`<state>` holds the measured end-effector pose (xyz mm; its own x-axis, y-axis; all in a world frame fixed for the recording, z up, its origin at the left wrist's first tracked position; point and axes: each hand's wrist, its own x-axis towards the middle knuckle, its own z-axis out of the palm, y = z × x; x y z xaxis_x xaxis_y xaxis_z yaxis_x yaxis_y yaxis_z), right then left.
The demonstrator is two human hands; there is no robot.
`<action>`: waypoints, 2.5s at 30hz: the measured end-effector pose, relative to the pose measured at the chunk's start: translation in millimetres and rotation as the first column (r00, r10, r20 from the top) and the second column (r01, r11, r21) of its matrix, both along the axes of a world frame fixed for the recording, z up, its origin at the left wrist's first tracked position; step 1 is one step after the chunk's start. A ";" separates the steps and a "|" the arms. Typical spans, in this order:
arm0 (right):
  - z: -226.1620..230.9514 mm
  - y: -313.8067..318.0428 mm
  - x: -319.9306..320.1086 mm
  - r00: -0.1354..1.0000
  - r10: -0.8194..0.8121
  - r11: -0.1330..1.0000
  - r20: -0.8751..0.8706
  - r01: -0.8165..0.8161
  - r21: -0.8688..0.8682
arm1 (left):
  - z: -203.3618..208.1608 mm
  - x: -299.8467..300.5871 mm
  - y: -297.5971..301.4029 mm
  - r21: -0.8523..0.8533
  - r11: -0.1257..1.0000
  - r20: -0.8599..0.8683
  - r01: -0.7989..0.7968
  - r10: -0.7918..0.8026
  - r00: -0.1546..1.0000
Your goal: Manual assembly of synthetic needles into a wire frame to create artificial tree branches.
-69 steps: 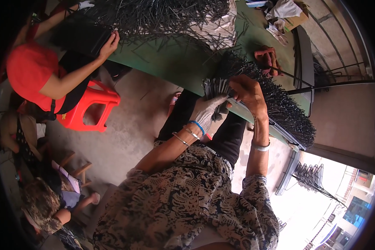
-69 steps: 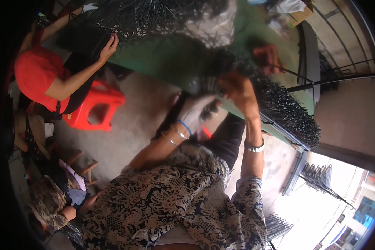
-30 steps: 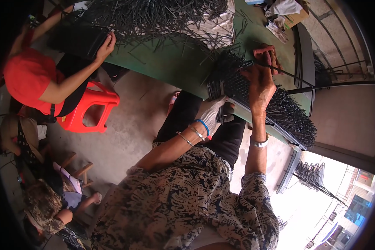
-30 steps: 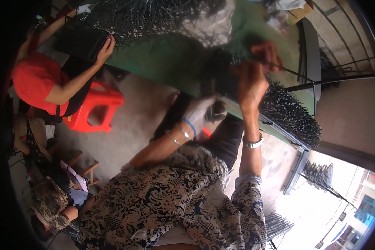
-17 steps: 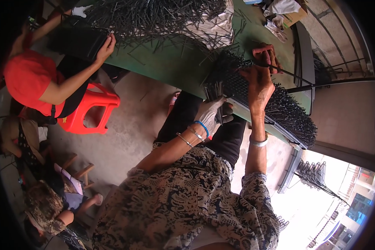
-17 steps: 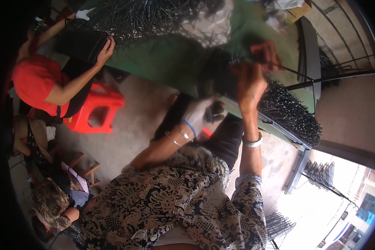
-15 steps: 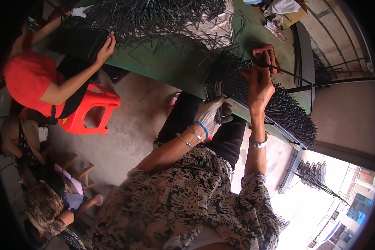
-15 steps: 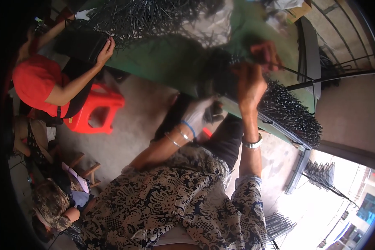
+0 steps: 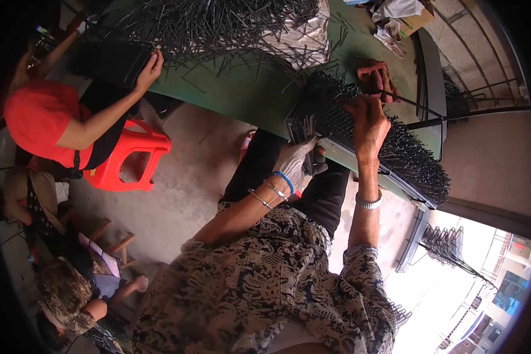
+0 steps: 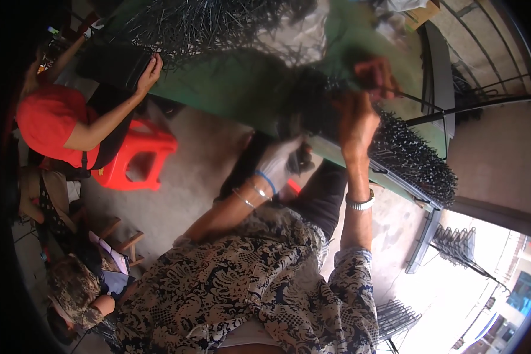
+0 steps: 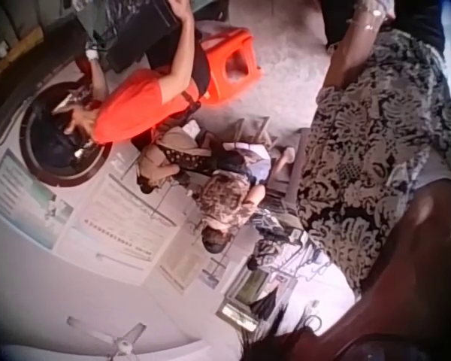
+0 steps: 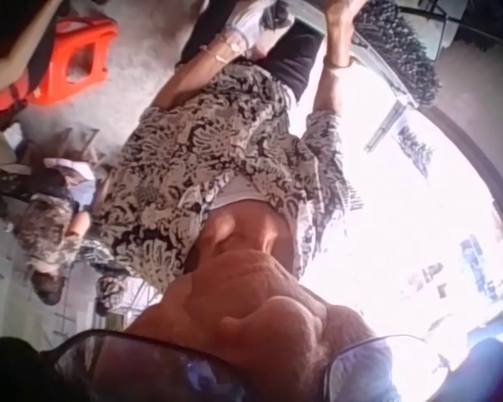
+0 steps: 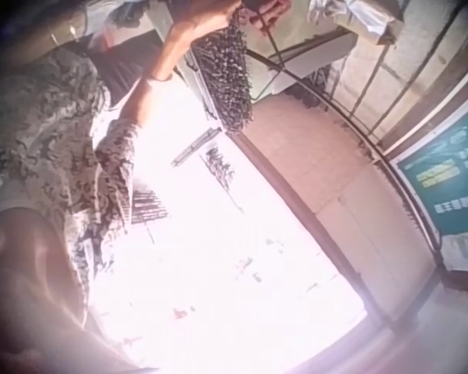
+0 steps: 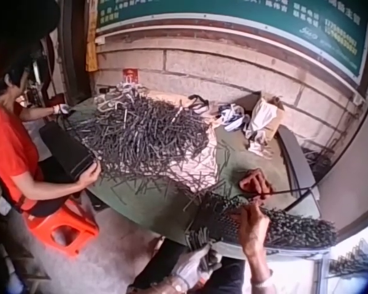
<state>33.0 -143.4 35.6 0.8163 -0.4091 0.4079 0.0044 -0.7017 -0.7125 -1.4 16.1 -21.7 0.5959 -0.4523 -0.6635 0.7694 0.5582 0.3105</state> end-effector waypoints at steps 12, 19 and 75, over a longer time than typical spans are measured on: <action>-6.1 -7.8 27.7 0.947 0.320 0.870 -0.029 -0.306 -0.387 | 3.0 -4.1 0.0 -0.037 0.999 -0.003 -0.009 0.009 1.000; -5.4 -2.5 19.1 0.957 0.288 0.925 0.042 -0.267 -0.269 | 4.2 -4.7 1.1 -0.034 0.999 0.030 -0.009 0.010 0.999; -16.9 -4.2 7.1 0.994 -0.006 0.998 0.107 0.000 0.062 | 24.3 3.7 -4.2 0.130 0.987 0.054 0.094 -0.102 0.993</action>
<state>40.1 -147.6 18.7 0.7678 -0.4385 0.4670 0.0811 -0.6566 -0.7499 2.3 12.0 2.6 0.5935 -0.4247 -0.6836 0.7962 0.4337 0.4218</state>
